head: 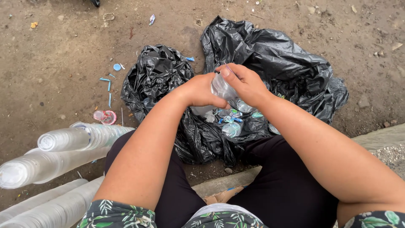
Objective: Sort and stack plastic cups and other waste from trash bags for recycling
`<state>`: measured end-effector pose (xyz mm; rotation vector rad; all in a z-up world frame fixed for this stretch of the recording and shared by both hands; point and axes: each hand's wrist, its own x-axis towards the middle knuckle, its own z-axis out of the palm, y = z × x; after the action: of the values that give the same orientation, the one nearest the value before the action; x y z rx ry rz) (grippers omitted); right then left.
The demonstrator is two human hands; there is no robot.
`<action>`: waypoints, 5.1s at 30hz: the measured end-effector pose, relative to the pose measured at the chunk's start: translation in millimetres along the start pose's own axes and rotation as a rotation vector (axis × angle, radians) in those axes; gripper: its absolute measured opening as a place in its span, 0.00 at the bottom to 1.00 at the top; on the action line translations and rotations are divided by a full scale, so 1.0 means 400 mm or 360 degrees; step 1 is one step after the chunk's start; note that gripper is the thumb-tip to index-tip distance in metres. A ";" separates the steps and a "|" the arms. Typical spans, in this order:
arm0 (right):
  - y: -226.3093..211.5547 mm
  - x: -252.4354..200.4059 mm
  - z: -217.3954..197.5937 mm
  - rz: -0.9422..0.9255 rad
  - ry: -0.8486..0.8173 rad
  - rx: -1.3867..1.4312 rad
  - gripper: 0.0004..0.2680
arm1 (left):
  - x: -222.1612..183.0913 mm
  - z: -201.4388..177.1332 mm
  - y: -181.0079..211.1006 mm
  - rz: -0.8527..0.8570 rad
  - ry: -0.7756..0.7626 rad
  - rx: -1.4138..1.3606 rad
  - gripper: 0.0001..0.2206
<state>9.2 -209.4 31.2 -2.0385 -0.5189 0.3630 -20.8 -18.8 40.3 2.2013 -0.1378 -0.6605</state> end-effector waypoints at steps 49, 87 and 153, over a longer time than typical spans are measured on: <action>-0.002 0.010 0.013 0.0321 0.0029 -0.0534 0.27 | -0.033 0.101 0.037 -0.0076 0.0660 0.0142 0.34; -0.103 -0.011 0.051 0.0089 -0.0199 0.0460 0.24 | -0.638 -0.087 -0.571 -0.0928 0.1710 0.0509 0.25; 1.341 -0.339 -0.157 0.1618 -0.0167 -0.0348 0.45 | 0.220 0.137 -0.097 -0.0258 -0.0419 0.1216 0.27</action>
<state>34.3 -562.0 -398.9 -2.3744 0.4954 1.0441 22.5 -57.8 -53.7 2.8580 -0.4053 -1.1267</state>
